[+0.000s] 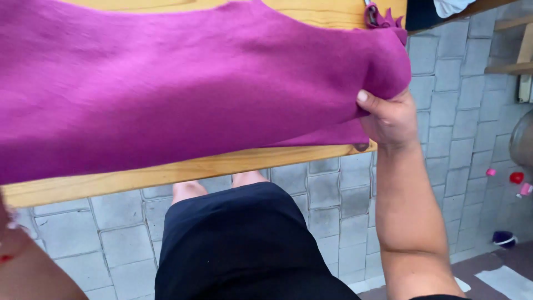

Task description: The person folds a long piece of purple fabric on a wooden table, smoothing it out with their hands. They then use a pair of scissors to cut the fabric along a curved line, trimming the edge.

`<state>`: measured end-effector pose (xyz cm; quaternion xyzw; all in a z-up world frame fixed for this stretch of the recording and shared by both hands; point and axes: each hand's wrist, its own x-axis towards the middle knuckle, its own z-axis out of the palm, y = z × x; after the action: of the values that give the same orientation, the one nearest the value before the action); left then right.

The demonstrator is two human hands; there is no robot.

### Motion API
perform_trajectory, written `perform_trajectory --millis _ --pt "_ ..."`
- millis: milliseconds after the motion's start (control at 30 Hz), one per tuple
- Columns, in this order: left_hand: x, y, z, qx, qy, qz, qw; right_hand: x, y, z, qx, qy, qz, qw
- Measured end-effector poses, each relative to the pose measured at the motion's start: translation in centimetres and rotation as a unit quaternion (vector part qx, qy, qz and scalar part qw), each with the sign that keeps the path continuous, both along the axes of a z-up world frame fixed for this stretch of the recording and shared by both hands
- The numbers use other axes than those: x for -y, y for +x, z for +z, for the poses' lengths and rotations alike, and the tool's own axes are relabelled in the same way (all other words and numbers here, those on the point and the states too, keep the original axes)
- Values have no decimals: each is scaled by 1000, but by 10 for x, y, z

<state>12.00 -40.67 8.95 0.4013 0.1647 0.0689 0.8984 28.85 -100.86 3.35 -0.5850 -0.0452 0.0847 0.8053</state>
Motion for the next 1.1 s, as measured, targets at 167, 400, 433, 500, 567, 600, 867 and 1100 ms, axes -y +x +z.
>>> perform_trajectory --millis 167,400,433,500,567,600,867,1100 --pt "44 -44 -119 17 77 -46 996 124 -34 -73 -175 -78 -49 980" --pt "37 -64 -178 -315 185 111 924 147 -56 -136 -205 -269 -105 935" --pt "34 -49 -163 -372 316 178 855 142 -54 -130 -201 -244 -98 944" --pt "34 -14 -134 -259 525 185 789 145 -49 -132 -193 -267 -108 938" --pt "28 17 -111 -146 709 173 668 142 -48 -139 -189 -284 -104 934" --pt "24 39 -108 -212 744 120 623 143 -45 -143 -193 -287 -126 930" --pt "-64 91 -201 -414 729 7 545 151 -41 -157 -203 -338 -135 909" --pt "-74 83 -149 -318 423 40 847 167 -41 -162 -187 -370 -136 900"
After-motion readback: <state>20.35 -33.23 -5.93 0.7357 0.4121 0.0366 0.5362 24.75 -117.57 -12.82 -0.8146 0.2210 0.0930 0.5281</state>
